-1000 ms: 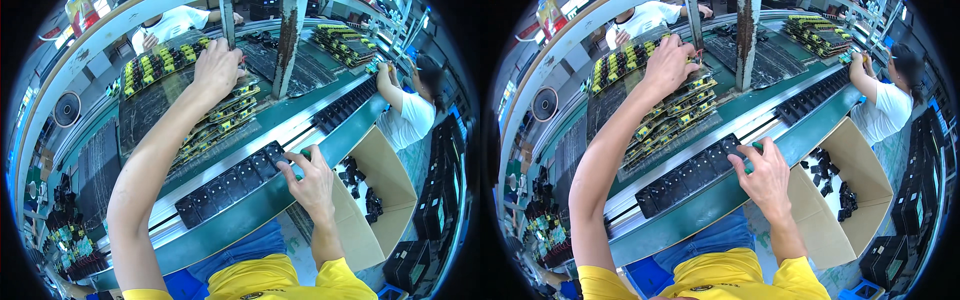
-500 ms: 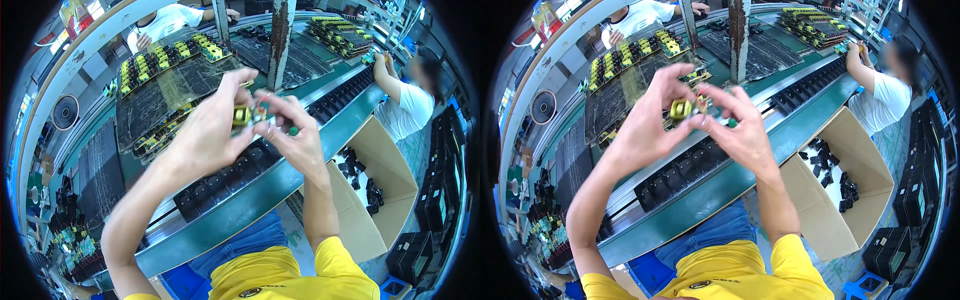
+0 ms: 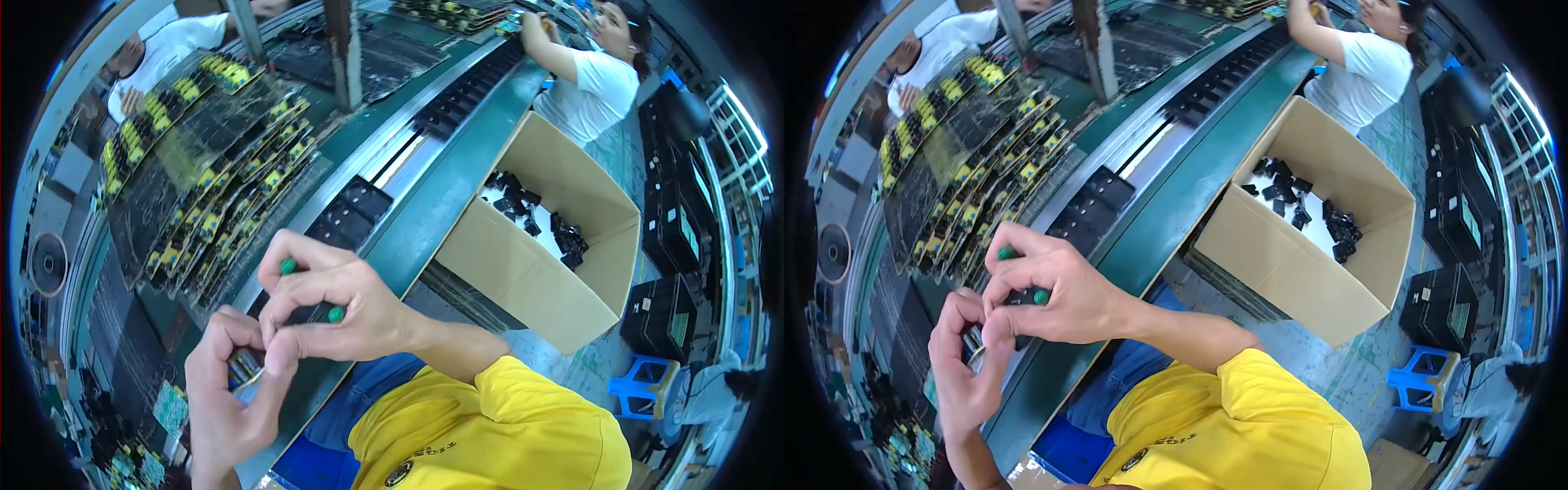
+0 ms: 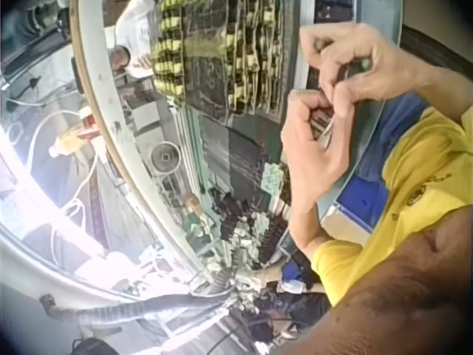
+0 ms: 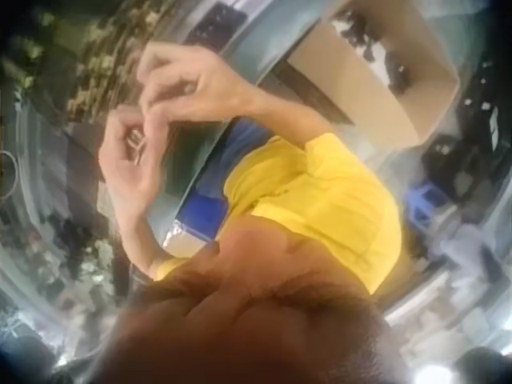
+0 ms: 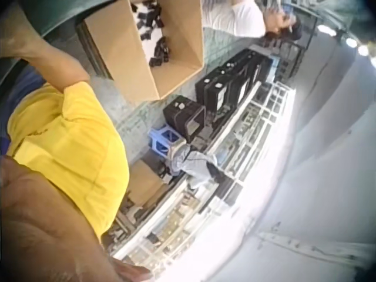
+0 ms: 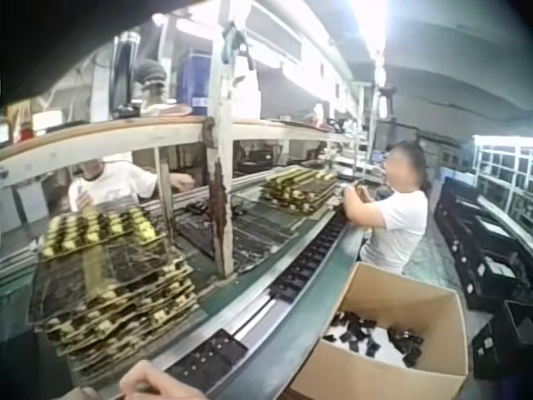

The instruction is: Manually assemble and trim electronic components on circuit boards at an assembly line station.

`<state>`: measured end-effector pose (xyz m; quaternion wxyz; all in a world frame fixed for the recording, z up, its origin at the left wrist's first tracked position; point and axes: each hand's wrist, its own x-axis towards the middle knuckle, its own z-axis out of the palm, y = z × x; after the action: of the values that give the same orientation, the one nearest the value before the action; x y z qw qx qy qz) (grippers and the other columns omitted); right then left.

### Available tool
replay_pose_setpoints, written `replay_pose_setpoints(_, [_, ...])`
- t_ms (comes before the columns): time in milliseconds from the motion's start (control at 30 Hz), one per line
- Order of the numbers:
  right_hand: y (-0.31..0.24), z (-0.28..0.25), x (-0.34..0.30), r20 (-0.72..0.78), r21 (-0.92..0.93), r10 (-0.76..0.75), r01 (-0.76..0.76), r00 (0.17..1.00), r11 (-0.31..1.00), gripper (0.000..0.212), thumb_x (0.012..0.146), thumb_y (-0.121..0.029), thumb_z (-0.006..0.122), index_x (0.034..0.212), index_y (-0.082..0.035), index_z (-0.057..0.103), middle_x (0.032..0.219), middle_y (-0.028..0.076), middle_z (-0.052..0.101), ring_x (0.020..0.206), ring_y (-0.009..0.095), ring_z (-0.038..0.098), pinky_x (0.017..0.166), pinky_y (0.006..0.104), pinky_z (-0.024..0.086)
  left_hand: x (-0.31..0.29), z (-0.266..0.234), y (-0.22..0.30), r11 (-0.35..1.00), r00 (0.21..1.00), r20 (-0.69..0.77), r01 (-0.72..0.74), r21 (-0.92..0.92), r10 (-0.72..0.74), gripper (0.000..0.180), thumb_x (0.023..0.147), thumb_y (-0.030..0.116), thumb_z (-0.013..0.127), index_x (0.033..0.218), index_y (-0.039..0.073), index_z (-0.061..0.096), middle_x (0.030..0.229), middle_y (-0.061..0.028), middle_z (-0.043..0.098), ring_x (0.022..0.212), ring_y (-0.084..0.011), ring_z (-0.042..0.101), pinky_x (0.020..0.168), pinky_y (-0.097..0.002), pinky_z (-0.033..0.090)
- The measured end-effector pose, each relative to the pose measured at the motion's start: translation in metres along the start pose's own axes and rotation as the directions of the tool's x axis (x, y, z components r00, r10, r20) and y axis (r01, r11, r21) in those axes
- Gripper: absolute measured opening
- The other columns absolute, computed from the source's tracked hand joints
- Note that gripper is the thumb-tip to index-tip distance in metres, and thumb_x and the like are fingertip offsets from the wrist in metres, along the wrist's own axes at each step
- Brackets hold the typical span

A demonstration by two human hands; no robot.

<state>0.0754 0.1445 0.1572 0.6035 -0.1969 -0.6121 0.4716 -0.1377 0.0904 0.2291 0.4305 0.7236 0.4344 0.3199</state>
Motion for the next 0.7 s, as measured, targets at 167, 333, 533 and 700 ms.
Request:
replay_pose_setpoints(167, [0.018,0.032,-0.016,-0.006,0.411,0.226,-0.204,0.974,0.888,0.008,0.098,-0.011,0.092,0.095,-0.006,0.087,0.112,0.009,0.063,0.094,0.019,0.059,0.085,0.0302,0.049,-0.005,0.022,0.0,0.789,0.897,-0.233,-0.178,0.588,0.376,0.002,0.108,0.003,0.065,0.109,0.003,0.064,0.1,-0.0105,0.065,0.087,-0.0197,0.053,0.078,-0.0334,0.049])
replay_pose_setpoints(333, [0.0,0.046,-0.023,-0.154,0.278,0.118,-0.072,0.981,0.958,0.007,0.095,-0.007,0.092,0.099,-0.007,0.087,0.104,0.003,0.065,0.083,0.011,0.054,0.071,0.0264,0.045,-0.018,0.021,-0.024,0.884,0.737,-0.497,-0.322,0.339,0.459,0.02,0.093,-0.007,0.081,0.108,0.001,0.071,0.106,-0.0151,0.074,0.084,-0.0243,0.064,0.077,-0.0356,0.056])
replay_pose_setpoints(533, [0.014,0.013,-0.02,0.344,-0.631,-0.244,0.416,0.907,0.655,0.028,0.088,-0.022,0.097,0.113,-0.014,0.09,0.106,0.003,0.067,0.085,0.019,0.06,0.075,0.0313,0.052,-0.036,-0.016,-0.023,0.967,0.98,-0.198,0.021,0.253,0.03,0.013,0.098,-0.004,0.078,0.109,0.0,0.073,0.102,-0.009,0.076,0.083,-0.0225,0.064,0.076,-0.0351,0.055])
replay_pose_setpoints(700, [0.03,0.013,-0.03,0.364,-0.793,-0.092,0.36,0.927,0.491,0.028,0.087,-0.024,0.097,0.114,-0.018,0.09,0.107,0.0,0.068,0.083,0.02,0.059,0.074,0.0322,0.052,-0.04,-0.033,-0.046,0.939,0.949,-0.272,0.233,0.253,-0.162,0.006,0.099,-0.001,0.078,0.103,0.0,0.074,0.101,-0.0081,0.077,0.08,-0.0218,0.064,0.074,-0.0334,0.053])
